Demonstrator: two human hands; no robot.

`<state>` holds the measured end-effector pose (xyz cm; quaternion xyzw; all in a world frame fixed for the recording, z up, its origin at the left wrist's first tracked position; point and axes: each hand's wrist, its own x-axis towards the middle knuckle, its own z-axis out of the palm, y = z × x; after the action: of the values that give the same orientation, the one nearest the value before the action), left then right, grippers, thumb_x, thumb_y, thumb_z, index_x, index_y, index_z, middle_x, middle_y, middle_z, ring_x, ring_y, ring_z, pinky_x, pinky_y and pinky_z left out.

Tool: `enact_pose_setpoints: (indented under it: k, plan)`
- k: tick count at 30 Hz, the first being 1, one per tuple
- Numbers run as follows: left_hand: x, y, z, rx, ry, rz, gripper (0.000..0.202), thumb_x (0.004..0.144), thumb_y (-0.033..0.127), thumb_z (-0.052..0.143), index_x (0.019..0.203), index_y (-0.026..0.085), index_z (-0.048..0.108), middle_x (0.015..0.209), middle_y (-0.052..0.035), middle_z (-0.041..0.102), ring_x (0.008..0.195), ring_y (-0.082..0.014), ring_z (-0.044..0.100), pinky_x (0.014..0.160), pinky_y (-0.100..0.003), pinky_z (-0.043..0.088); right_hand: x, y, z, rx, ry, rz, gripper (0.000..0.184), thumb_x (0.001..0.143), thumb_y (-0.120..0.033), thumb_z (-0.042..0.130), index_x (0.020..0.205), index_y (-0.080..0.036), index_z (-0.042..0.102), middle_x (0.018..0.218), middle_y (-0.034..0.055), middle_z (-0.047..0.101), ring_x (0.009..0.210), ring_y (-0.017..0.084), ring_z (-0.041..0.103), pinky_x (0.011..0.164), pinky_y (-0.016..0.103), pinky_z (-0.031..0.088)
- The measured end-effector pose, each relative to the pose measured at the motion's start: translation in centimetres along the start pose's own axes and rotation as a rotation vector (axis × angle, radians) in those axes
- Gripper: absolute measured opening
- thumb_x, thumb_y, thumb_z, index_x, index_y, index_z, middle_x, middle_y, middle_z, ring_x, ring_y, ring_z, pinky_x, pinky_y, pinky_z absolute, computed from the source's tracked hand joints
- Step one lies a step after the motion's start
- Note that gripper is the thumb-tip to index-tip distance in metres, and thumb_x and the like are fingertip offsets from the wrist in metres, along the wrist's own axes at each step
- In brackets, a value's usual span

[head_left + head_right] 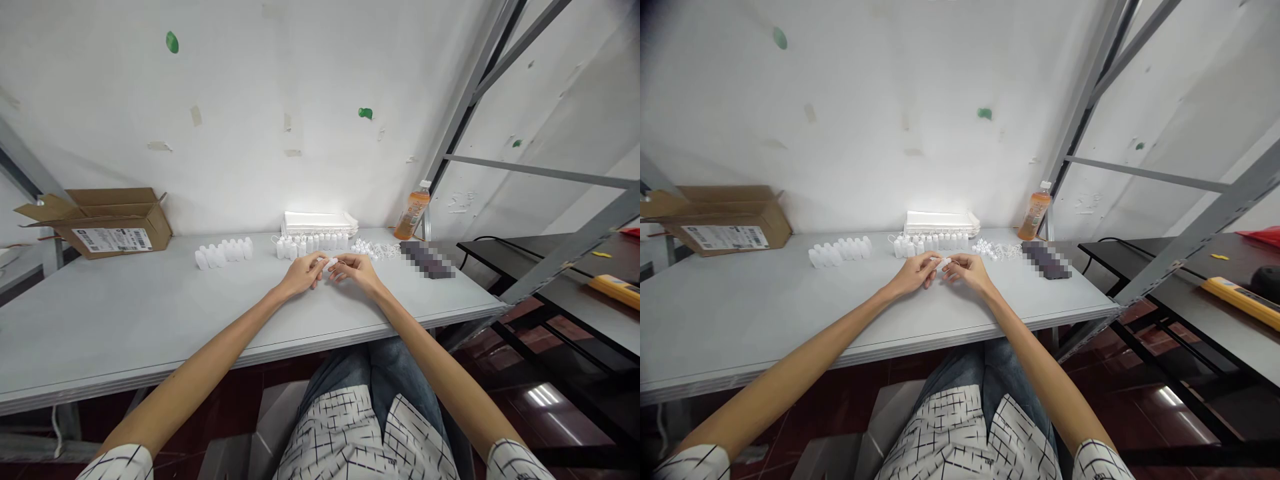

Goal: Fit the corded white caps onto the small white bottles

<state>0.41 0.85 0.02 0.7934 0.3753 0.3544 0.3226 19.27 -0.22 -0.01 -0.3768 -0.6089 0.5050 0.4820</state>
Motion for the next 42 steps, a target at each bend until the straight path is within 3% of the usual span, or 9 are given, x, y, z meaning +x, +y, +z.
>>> enact_pose_setpoints:
  k: [6, 16, 23, 26, 32, 37, 42]
  plan:
    - [0.32, -0.43, 0.17, -0.243, -0.025, -0.088, 0.041, 0.092, 0.054, 0.039, 0.076, 0.017, 0.048, 0.048, 0.0075, 0.038, 0.036, -0.0057, 0.04, 0.041, -0.019, 0.033, 0.03, 0.47, -0.12, -0.02, -0.013, -0.037, 0.04, 0.065, -0.039, 0.077, 0.096, -0.015, 0.069, 0.082, 0.007, 0.07, 0.062, 0.019, 0.068, 0.057, 0.032, 0.057]
    - [0.29, -0.25, 0.34, -0.405, -0.097, -0.263, 0.044, 0.091, 0.056, 0.039, 0.074, 0.017, 0.05, 0.043, 0.0099, 0.025, 0.033, -0.0045, 0.023, 0.034, -0.019, 0.023, -0.07, 0.18, -0.11, -0.05, -0.062, 0.005, 0.042, 0.062, -0.042, 0.079, 0.09, -0.011, 0.073, 0.076, 0.0086, 0.072, 0.063, 0.02, 0.069, 0.059, 0.032, 0.057]
    - [0.37, -0.43, 0.34, -0.1, -0.007, -0.067, 0.043, 0.089, 0.055, 0.041, 0.065, 0.018, 0.043, 0.057, 0.0046, 0.034, 0.051, -0.009, 0.036, 0.048, -0.022, 0.033, -0.04, 0.41, -0.32, -0.069, -0.047, 0.022, 0.036, 0.064, -0.041, 0.077, 0.083, -0.011, 0.074, 0.073, 0.0077, 0.071, 0.062, 0.02, 0.069, 0.06, 0.033, 0.057]
    - [0.38, -0.64, 0.32, -0.035, -0.005, -0.055, 0.042, 0.09, 0.051, 0.038, 0.064, 0.019, 0.041, 0.056, 0.0041, 0.036, 0.052, -0.0104, 0.038, 0.05, -0.024, 0.033, -0.06, 0.44, -0.22, -0.065, -0.071, 0.031, 0.036, 0.064, -0.041, 0.077, 0.084, -0.011, 0.074, 0.072, 0.0076, 0.071, 0.062, 0.02, 0.069, 0.059, 0.032, 0.057]
    - [0.32, -0.69, 0.34, 0.014, -0.013, -0.028, 0.04, 0.092, 0.047, 0.038, 0.069, 0.017, 0.052, 0.055, 0.0044, 0.037, 0.053, -0.0111, 0.037, 0.053, -0.024, 0.03, -0.27, 0.05, 0.0, -0.092, -0.075, 0.041, 0.039, 0.065, -0.042, 0.077, 0.087, -0.01, 0.074, 0.068, 0.0071, 0.071, 0.061, 0.02, 0.069, 0.06, 0.032, 0.056]
    - [0.26, -0.52, 0.3, 0.085, 0.02, -0.01, 0.034, 0.091, 0.041, 0.042, 0.084, 0.015, 0.063, 0.063, 0.0025, 0.051, 0.058, -0.0115, 0.041, 0.057, -0.025, 0.031, -0.29, 0.09, 0.22, -0.103, -0.044, 0.019, 0.038, 0.065, -0.042, 0.077, 0.085, -0.01, 0.072, 0.062, 0.0058, 0.069, 0.056, 0.019, 0.067, 0.058, 0.032, 0.056]
    - [0.31, -0.85, 0.4, 0.092, 0.013, 0.01, 0.031, 0.09, 0.04, 0.044, 0.089, 0.015, 0.064, 0.073, -0.0002, 0.06, 0.062, -0.0125, 0.046, 0.06, -0.025, 0.035, -0.25, 0.31, 0.3, -0.131, -0.042, -0.014, 0.039, 0.068, -0.044, 0.075, 0.086, -0.01, 0.071, 0.062, 0.0061, 0.069, 0.057, 0.019, 0.068, 0.058, 0.031, 0.055]
